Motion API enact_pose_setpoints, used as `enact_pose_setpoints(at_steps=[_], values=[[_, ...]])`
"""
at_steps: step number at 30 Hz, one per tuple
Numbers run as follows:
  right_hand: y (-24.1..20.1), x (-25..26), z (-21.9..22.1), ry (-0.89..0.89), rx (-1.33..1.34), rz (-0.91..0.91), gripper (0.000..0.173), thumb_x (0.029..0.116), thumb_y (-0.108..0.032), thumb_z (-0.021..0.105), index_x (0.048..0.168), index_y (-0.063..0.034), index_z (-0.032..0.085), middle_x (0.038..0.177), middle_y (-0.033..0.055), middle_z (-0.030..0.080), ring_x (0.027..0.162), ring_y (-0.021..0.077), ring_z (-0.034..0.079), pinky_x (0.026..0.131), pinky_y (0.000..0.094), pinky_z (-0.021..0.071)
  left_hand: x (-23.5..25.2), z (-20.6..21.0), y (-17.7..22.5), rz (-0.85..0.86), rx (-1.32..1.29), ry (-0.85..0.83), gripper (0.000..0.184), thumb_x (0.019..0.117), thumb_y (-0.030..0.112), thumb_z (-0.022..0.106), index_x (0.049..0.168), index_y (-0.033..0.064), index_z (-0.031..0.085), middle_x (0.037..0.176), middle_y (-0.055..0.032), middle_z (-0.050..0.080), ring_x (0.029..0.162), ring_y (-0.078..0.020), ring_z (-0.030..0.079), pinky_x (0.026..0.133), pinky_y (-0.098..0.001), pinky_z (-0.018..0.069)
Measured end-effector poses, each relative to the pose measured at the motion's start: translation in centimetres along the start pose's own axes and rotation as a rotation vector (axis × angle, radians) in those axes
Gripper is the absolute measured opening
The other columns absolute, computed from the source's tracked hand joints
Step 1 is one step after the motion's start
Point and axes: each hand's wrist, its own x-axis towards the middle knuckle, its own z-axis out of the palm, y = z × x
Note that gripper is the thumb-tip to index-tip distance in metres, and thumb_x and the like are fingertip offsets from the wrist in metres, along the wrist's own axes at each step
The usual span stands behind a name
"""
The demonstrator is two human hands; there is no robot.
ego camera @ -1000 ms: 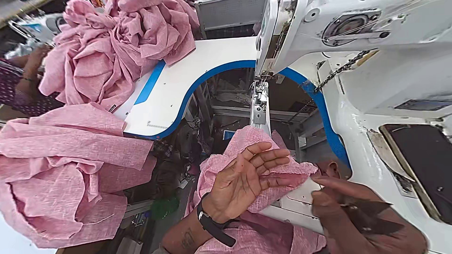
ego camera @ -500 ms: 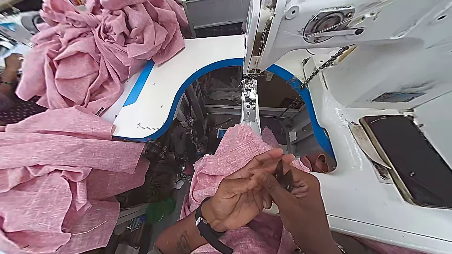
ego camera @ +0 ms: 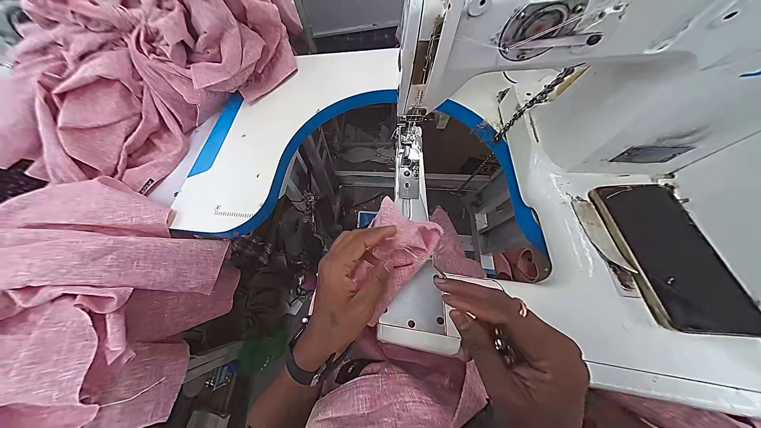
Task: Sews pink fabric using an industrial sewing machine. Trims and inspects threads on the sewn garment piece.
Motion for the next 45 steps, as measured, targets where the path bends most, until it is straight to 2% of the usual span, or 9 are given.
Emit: enact_pose_setpoints(at_steps=[7,10,14,18,22,26,34,41,45], values=[[0.5,2.8,4.1,0.006,-0.623,-0.010,0.038,0.0850,-0.016,0.070,0.119,0.0014,0.071,0.112,0.0183,0.074,0.068,0.0234,0.069,0.048,0.0348,0.0490,0.9,-0.4,-1.7,-0.358,-0.589,-0.277,0.036,0.1035,0.004,0.042,0.135,-0.0091,0.052,0.110,-0.0053,0.073,0.097,-0.0103,0.071,0.087,-0.0283,0.0585],[1.3,3.4,4.5,-0.056,-0.767,0.081,0.023,0.0785,-0.009,0.075,0.098,0.0033,0.074,0.087,0.0207,0.070,0.062,0.0347,0.068,0.047,0.0467,0.0489,0.5,0.0,-2.0,-0.442,-0.713,-0.192,0.044,0.1089,0.022,0.030,0.136,-0.0058,0.051,0.098,-0.0053,0.076,0.087,-0.0133,0.074,0.080,-0.0291,0.0602],[1.8,3.0,3.2,-0.053,-0.502,0.181,0.020,0.0914,-0.019,0.060,0.089,-0.0029,0.073,0.070,0.0063,0.064,0.053,0.0127,0.057,0.048,0.0278,0.0459,0.2,0.5,-3.0,-0.162,-0.264,0.087,0.033,0.1069,0.013,0.037,0.124,-0.0058,0.059,0.114,-0.0069,0.071,0.103,-0.0117,0.068,0.088,-0.0292,0.0568],[1.7,2.8,1.3,-0.030,-0.017,0.348,0.015,0.1007,-0.019,0.056,0.093,-0.0112,0.065,0.071,-0.0132,0.057,0.049,-0.0111,0.047,0.043,0.0067,0.0414,0.4,-0.5,-2.6,-0.050,-0.054,-0.260,0.026,0.0930,0.018,0.073,0.111,-0.0012,0.073,0.104,-0.0046,0.074,0.104,-0.0078,0.065,0.096,-0.0269,0.0516],[1.7,2.8,0.8,0.063,-0.218,0.248,0.019,0.1003,-0.023,0.057,0.093,-0.0094,0.067,0.070,-0.0118,0.056,0.054,-0.0119,0.044,0.048,0.0056,0.0355,0.5,0.1,-1.9,-0.078,0.053,-0.262,0.012,0.0935,0.014,0.069,0.095,0.0045,0.077,0.087,0.0010,0.072,0.088,-0.0034,0.064,0.086,-0.0250,0.0493],[1.0,2.2,0.5,0.168,-0.636,-0.034,0.031,0.1021,-0.026,0.057,0.102,0.0005,0.072,0.072,0.0117,0.066,0.057,0.0129,0.056,0.050,0.0249,0.0406,0.7,0.3,-0.9,-0.230,-0.267,-0.257,0.009,0.0928,0.003,0.063,0.090,0.0003,0.071,0.076,0.0073,0.065,0.068,0.0058,0.057,0.064,-0.0131,0.0479],[0.8,1.0,2.2,0.140,-0.503,-0.109,0.013,0.0932,-0.019,0.067,0.100,-0.0113,0.074,0.098,0.0138,0.066,0.068,0.0081,0.057,0.053,0.0161,0.0382,0.5,0.9,-0.5,-0.395,-0.727,-0.252,0.012,0.0941,0.002,0.064,0.090,0.0064,0.074,0.076,0.0074,0.070,0.068,0.0025,0.064,0.064,-0.0162,0.0527],[1.4,1.2,1.3,0.056,-0.194,0.044,0.023,0.0992,-0.022,0.058,0.095,-0.0049,0.072,0.083,-0.0002,0.066,0.073,-0.0091,0.054,0.065,0.0042,0.0422,-0.2,1.6,-0.1,-0.566,-1.133,-0.266,0.052,0.1103,0.036,0.037,0.096,0.0036,0.075,0.086,-0.0031,0.075,0.082,-0.0072,0.072,0.079,-0.0237,0.0575],[0.9,1.4,0.4,0.032,0.150,0.185,0.017,0.1052,-0.027,0.054,0.098,-0.0176,0.066,0.083,-0.0155,0.062,0.059,-0.0130,0.050,0.050,0.0040,0.0416,-0.3,1.8,-0.4,-0.567,-1.247,-0.385,0.068,0.1065,0.056,0.033,0.106,0.0020,0.074,0.097,-0.0068,0.076,0.091,-0.0112,0.072,0.087,-0.0269,0.0560]])
